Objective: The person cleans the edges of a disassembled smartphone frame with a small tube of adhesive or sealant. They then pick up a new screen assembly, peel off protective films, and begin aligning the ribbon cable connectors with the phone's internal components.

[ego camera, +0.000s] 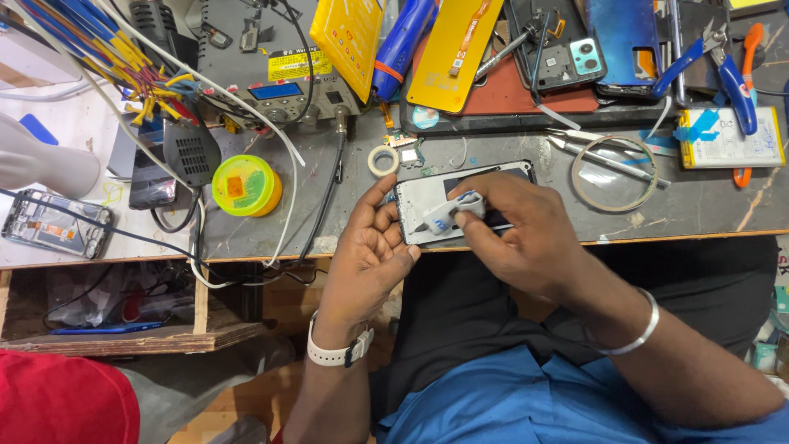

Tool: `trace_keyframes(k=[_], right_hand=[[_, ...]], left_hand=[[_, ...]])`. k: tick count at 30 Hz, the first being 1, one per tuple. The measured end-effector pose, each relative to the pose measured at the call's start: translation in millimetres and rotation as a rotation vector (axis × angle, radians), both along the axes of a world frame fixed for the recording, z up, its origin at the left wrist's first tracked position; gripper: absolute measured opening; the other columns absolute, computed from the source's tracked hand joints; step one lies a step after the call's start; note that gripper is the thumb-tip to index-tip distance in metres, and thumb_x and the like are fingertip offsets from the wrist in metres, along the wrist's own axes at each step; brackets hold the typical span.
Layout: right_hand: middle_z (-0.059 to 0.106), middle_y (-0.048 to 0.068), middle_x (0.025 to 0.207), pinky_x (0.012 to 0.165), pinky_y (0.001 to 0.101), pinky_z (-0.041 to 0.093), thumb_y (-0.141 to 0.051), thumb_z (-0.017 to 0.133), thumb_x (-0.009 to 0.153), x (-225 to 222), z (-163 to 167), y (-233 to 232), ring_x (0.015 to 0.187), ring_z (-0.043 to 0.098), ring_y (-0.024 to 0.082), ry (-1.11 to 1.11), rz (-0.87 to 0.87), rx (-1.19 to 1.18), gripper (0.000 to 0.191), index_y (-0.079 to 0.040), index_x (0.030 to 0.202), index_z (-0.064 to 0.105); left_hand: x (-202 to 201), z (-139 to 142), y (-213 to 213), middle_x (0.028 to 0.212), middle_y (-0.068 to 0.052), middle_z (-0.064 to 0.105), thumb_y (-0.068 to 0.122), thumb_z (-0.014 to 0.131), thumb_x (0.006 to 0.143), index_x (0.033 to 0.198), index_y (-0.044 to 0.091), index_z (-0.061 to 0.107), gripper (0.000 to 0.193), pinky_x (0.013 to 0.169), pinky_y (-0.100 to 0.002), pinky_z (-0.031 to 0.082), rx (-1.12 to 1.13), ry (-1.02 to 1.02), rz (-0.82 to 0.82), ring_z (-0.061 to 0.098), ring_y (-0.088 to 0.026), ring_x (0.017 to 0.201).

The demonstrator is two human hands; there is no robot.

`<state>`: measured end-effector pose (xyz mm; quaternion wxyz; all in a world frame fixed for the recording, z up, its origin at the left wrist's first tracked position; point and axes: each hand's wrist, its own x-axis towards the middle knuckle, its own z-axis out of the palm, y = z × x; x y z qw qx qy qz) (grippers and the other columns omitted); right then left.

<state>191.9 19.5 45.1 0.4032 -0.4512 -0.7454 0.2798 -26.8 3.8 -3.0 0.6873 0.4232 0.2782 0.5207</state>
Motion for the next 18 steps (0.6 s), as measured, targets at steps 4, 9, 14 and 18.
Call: trace_keyframes(k=[4, 9, 14, 18], right_hand=[[0.070, 0.005, 0.093, 0.073, 0.0215, 0.053, -0.002, 0.066, 0.097, 5, -5, -11, 0.084, 0.063, 0.006, 0.211, 0.059, -0.039, 0.043, 0.001, 0.138, 0.054], [0.070, 0.007, 0.094, 0.068, 0.0228, 0.050, 0.001, 0.069, 0.098, 10, -21, -17, 0.078, 0.059, 0.009, 0.219, -0.035, -0.118, 0.041, 0.001, 0.137, 0.057], [0.069, 0.011, 0.121, 0.100, 0.0268, 0.056, 0.003, 0.063, 0.102, 7, -32, -8, 0.113, 0.068, 0.013, 0.490, 0.100, -0.046, 0.038, 0.001, 0.138, 0.052], [0.073, 0.013, 0.116, 0.095, 0.0290, 0.058, 0.002, 0.070, 0.098, 9, -31, -10, 0.107, 0.071, 0.016, 0.283, 0.007, 0.103, 0.032, 0.001, 0.128, 0.059]], left_hand=[[4, 1, -4, 0.144, -0.021, 0.052, -0.020, 0.051, 0.089, 0.166, 0.003, 0.019, 0.086, 0.105, -0.026, 0.048, 0.071, 0.022, 0.059, 0.056, -0.024, 0.137], [8, 3, -8, 0.146, -0.016, 0.051, -0.018, 0.050, 0.094, 0.167, 0.006, 0.017, 0.084, 0.098, -0.022, 0.047, 0.173, 0.120, 0.100, 0.056, -0.020, 0.138], [-5, 14, 8, 0.140, -0.013, 0.054, -0.018, 0.056, 0.095, 0.169, 0.008, 0.016, 0.088, 0.100, -0.024, 0.053, 0.324, 0.426, 0.037, 0.063, -0.015, 0.120], [-12, 18, 23, 0.132, -0.012, 0.054, -0.016, 0.057, 0.090, 0.168, 0.009, 0.018, 0.090, 0.089, -0.026, 0.057, 0.248, 0.413, -0.040, 0.067, -0.014, 0.105]])
